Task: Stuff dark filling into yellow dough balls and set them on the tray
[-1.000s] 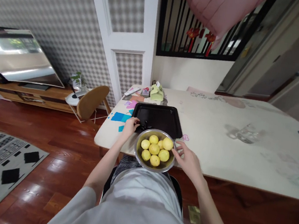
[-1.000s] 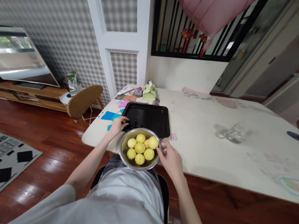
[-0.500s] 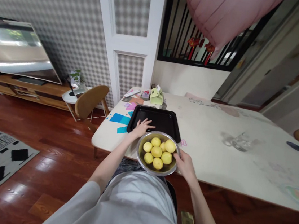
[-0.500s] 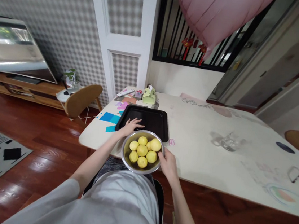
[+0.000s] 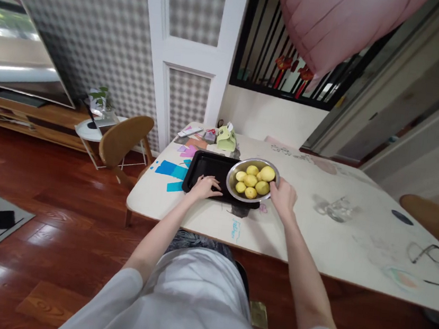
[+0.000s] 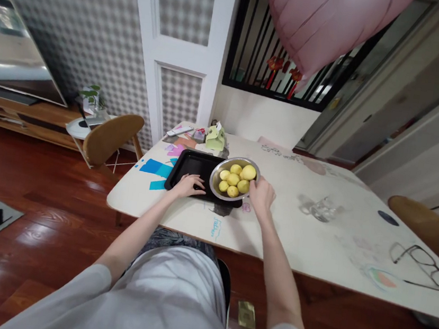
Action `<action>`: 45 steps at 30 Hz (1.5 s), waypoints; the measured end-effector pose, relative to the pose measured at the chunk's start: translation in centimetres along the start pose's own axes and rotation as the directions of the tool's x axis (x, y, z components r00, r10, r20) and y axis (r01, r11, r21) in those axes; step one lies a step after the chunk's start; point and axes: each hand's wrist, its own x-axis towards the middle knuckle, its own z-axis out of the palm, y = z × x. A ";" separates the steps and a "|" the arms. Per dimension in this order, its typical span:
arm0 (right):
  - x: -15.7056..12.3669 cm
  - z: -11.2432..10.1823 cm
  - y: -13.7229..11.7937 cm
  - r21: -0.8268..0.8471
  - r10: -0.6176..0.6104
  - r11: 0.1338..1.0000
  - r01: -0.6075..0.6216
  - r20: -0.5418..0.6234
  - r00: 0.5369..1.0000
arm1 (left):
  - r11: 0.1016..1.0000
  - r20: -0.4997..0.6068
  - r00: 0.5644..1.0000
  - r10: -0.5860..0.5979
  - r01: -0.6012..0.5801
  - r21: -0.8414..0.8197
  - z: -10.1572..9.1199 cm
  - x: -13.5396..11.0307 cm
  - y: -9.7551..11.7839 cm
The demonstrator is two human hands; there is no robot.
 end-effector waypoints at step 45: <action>7.0 -0.1 -7.9 -0.187 -0.207 0.958 0.217 0.072 0.976 | 0.992 -0.082 0.994 0.071 -0.079 -0.097 0.3 0.3 -1.3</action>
